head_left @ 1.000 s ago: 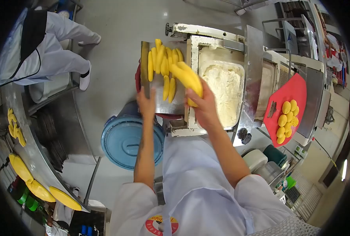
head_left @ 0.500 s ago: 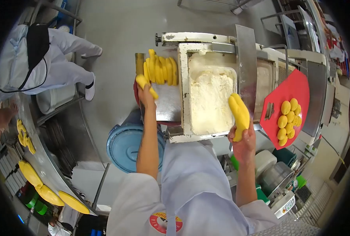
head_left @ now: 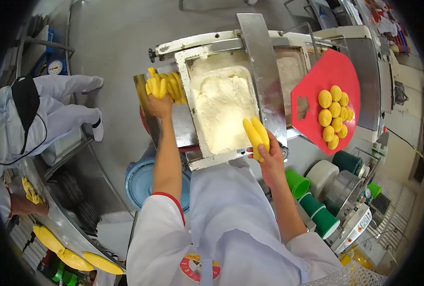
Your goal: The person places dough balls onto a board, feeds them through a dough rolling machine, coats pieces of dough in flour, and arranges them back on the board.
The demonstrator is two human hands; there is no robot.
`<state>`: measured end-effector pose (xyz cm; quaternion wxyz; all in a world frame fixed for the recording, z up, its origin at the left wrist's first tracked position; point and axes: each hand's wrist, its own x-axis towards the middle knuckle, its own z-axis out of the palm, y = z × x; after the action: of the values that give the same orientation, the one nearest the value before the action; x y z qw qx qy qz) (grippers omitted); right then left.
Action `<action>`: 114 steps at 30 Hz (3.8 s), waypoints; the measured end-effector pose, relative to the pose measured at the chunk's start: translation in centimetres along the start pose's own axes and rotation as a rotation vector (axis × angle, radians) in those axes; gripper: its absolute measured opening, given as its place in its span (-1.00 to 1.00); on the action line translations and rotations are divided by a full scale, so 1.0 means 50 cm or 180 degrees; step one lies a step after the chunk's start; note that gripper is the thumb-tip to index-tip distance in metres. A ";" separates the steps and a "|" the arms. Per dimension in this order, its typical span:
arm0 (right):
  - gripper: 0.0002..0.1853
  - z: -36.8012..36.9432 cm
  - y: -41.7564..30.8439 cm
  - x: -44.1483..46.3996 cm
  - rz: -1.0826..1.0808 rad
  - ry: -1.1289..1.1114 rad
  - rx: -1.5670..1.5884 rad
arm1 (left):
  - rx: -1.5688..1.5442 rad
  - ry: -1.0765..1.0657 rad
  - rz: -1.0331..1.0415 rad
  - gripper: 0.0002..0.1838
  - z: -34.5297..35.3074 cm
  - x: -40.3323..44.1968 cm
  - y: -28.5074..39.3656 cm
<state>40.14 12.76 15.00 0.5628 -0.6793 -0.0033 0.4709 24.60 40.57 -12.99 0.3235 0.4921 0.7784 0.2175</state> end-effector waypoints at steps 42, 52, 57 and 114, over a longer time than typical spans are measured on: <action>-0.71 0.016 -0.118 0.190 -0.3236 -0.0993 -0.3275 | 0.0257 -0.0662 0.3381 -0.59 -0.401 -0.466 0.383; -0.76 0.019 0.059 0.273 -0.2750 -0.1596 -0.5240 | 0.1364 -0.1245 0.2859 -0.79 -0.240 -0.465 0.209; -0.64 0.037 -0.092 0.248 -0.2586 -0.1690 -0.3528 | -0.1017 -0.0878 0.2168 -0.62 -0.428 -0.401 0.222; -0.30 0.540 0.431 0.540 -0.0702 0.1237 -0.2706 | -0.0765 -0.0531 -0.0112 -0.42 0.044 0.156 -0.094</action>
<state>26.46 39.87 -16.65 0.2719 -0.9203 -0.1624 0.2295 20.85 45.68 -19.88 0.4475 0.4525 0.7256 0.2618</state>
